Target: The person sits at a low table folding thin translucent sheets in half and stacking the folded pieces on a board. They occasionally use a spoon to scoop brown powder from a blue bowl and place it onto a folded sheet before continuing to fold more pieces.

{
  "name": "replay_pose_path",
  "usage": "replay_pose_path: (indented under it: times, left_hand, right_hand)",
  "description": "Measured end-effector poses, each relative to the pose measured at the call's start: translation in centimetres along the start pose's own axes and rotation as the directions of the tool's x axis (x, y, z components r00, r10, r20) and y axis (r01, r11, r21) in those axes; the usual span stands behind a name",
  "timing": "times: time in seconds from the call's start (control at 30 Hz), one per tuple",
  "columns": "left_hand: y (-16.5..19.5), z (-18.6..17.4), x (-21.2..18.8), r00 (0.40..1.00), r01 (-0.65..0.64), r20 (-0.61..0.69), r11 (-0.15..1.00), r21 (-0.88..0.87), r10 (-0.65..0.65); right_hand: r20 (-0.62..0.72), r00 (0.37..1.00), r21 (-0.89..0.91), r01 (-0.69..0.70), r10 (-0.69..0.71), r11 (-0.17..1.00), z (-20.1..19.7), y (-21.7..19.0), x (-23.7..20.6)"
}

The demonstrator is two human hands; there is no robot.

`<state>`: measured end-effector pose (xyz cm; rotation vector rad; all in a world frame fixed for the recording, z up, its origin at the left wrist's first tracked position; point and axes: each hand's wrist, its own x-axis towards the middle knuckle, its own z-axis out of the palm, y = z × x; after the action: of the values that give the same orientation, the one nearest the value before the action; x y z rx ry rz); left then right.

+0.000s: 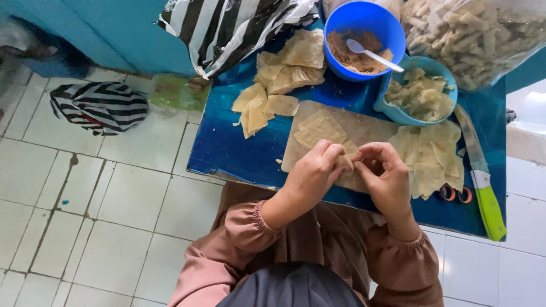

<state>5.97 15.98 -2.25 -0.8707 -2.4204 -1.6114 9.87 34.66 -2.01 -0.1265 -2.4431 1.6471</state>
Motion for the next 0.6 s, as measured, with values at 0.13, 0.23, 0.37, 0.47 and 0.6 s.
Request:
replay_pose_path:
  times: [0.13,0.23,0.37,0.47,0.6]
  left_hand:
    - [0.0,-0.3,-0.1,0.988,-0.142,-0.061,0.990,0.019,0.143]
    - [-0.3,-0.3,-0.2,0.985,-0.167,-0.016,0.979,0.120,0.170]
    - [-0.7,-0.6,-0.4,0.975,-0.220,0.028,0.969,0.116,0.219]
    - [-0.7,-1.0,-0.7,0.955,-0.294,0.073,0.951,0.099,0.288]
    - [-1.0,-1.6,-0.6,0.928,-0.359,0.157,0.923,0.140,0.337]
  right_hand:
    - [0.029,0.994,-0.153,0.104,-0.101,0.983,-0.3,-0.4,-0.4]
    - [0.087,0.952,-0.387,0.303,-0.292,0.871,-0.4,-1.6,-0.8]
    - [0.212,0.881,-0.567,0.464,-0.424,0.681,-0.7,-3.5,-2.1]
    - [0.248,0.812,-0.724,0.518,-0.528,0.456,0.1,-3.5,-2.7]
    - [0.109,0.861,-0.670,0.433,-0.497,0.603,0.7,-2.5,-2.0]
